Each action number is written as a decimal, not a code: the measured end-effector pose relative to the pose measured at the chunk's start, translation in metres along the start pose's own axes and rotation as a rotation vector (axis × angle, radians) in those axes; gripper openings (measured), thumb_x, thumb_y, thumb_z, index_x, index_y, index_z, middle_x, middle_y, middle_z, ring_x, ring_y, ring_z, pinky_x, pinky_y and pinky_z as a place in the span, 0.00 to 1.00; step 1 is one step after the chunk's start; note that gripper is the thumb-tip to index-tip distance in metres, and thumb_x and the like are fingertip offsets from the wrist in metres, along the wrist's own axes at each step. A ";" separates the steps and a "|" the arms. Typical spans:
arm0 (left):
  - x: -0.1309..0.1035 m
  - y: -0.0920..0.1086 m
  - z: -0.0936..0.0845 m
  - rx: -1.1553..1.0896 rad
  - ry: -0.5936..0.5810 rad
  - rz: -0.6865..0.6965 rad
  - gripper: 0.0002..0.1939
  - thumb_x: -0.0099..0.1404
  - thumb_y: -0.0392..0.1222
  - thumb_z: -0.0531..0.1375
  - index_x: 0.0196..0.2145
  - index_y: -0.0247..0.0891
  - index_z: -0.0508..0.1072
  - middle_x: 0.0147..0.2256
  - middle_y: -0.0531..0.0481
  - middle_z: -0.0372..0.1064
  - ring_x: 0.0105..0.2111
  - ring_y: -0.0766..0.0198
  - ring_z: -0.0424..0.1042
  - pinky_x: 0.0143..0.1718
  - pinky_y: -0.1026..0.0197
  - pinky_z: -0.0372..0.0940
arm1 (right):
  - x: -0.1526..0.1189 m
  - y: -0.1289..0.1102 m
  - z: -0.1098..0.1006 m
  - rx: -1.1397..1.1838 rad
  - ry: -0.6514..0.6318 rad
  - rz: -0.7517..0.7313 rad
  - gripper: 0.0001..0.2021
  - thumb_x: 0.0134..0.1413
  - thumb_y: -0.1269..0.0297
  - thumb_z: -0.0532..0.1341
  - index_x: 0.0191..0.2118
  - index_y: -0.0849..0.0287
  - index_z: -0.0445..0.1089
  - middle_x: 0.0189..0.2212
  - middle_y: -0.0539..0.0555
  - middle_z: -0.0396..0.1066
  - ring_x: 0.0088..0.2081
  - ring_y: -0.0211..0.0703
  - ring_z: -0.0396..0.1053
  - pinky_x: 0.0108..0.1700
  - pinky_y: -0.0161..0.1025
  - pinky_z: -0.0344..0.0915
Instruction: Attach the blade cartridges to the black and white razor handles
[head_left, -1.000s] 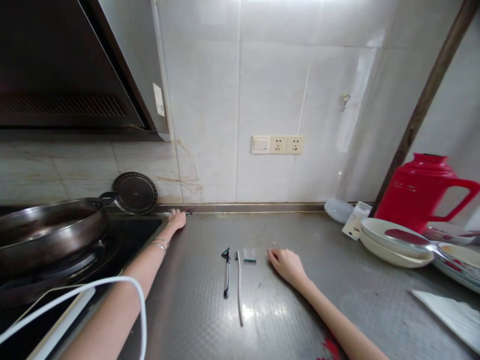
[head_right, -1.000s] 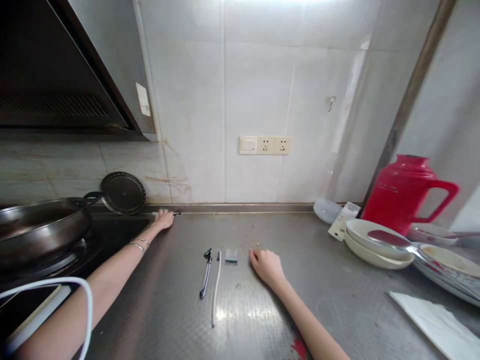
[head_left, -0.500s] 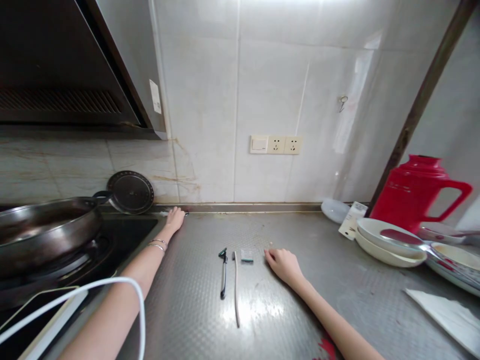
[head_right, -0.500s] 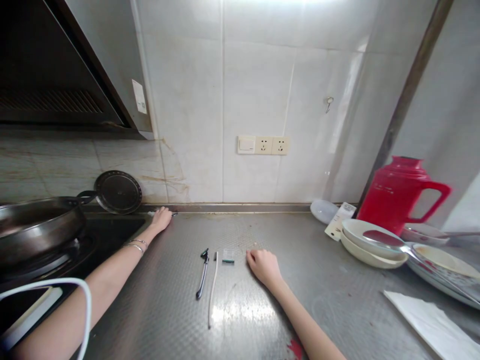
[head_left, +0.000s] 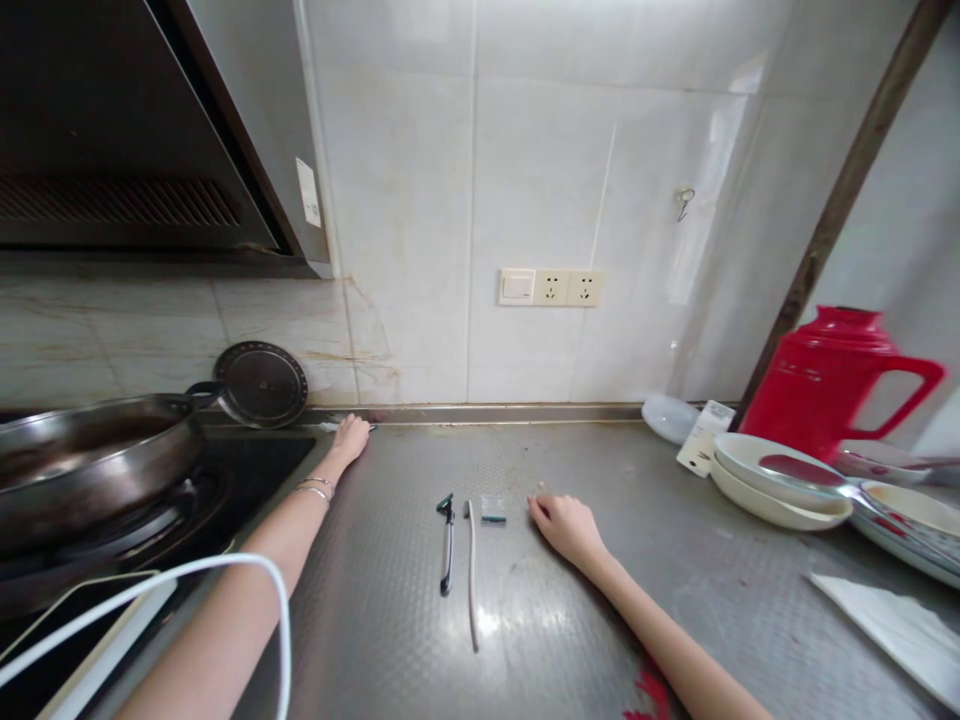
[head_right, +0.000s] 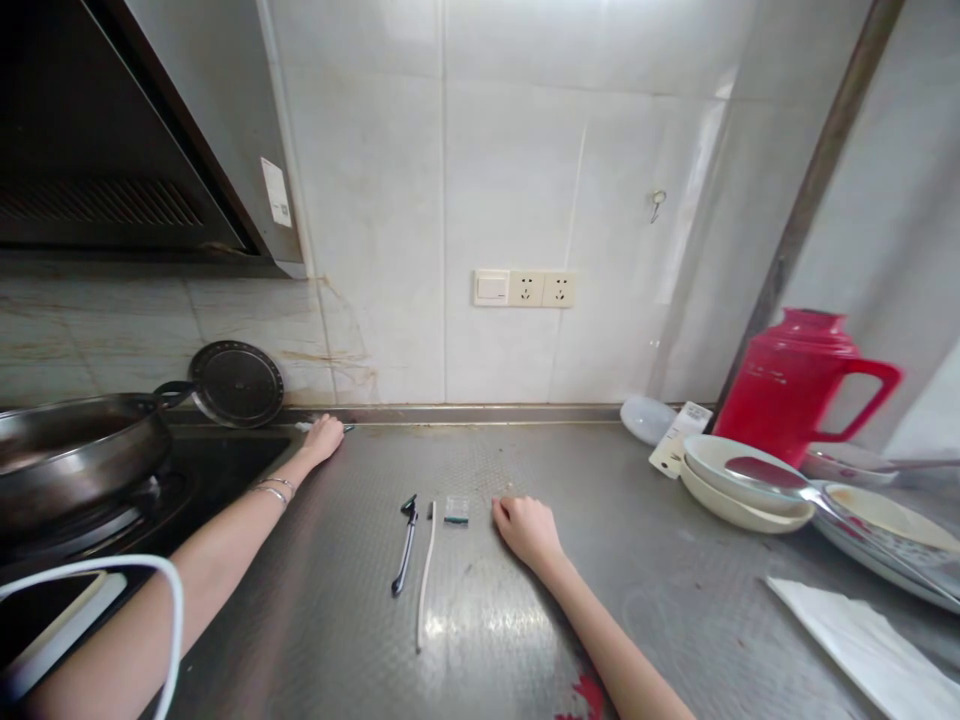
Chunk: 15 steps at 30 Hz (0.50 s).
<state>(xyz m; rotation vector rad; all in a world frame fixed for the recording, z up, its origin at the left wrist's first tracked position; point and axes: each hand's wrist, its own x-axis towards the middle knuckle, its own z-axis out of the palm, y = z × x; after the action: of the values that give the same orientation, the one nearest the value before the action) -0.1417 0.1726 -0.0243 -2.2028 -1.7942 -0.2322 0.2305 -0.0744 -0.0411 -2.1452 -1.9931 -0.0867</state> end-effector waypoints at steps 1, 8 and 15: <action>0.000 0.000 0.000 0.000 0.000 -0.009 0.15 0.59 0.31 0.48 0.33 0.30 0.75 0.38 0.34 0.70 0.45 0.51 0.64 0.46 0.55 0.58 | 0.000 0.000 0.000 0.000 -0.002 0.001 0.25 0.61 0.55 0.42 0.28 0.59 0.72 0.29 0.58 0.74 0.33 0.45 0.72 0.29 0.33 0.55; -0.001 -0.001 0.000 -0.012 -0.004 -0.023 0.16 0.60 0.34 0.48 0.33 0.30 0.75 0.38 0.34 0.70 0.44 0.51 0.65 0.45 0.54 0.58 | 0.001 0.001 0.003 -0.010 0.025 -0.022 0.25 0.61 0.56 0.41 0.28 0.58 0.72 0.29 0.58 0.75 0.32 0.45 0.72 0.28 0.33 0.55; 0.001 0.001 0.001 -0.045 0.000 -0.023 0.14 0.59 0.36 0.51 0.32 0.31 0.76 0.39 0.35 0.71 0.47 0.51 0.63 0.47 0.55 0.57 | 0.000 0.000 0.002 -0.008 0.013 -0.005 0.25 0.61 0.55 0.41 0.29 0.58 0.73 0.29 0.58 0.75 0.33 0.44 0.72 0.30 0.33 0.56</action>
<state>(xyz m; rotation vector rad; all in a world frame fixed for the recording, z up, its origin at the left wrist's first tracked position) -0.1401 0.1742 -0.0252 -2.2132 -1.8328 -0.2799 0.2304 -0.0739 -0.0435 -2.1390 -1.9943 -0.1096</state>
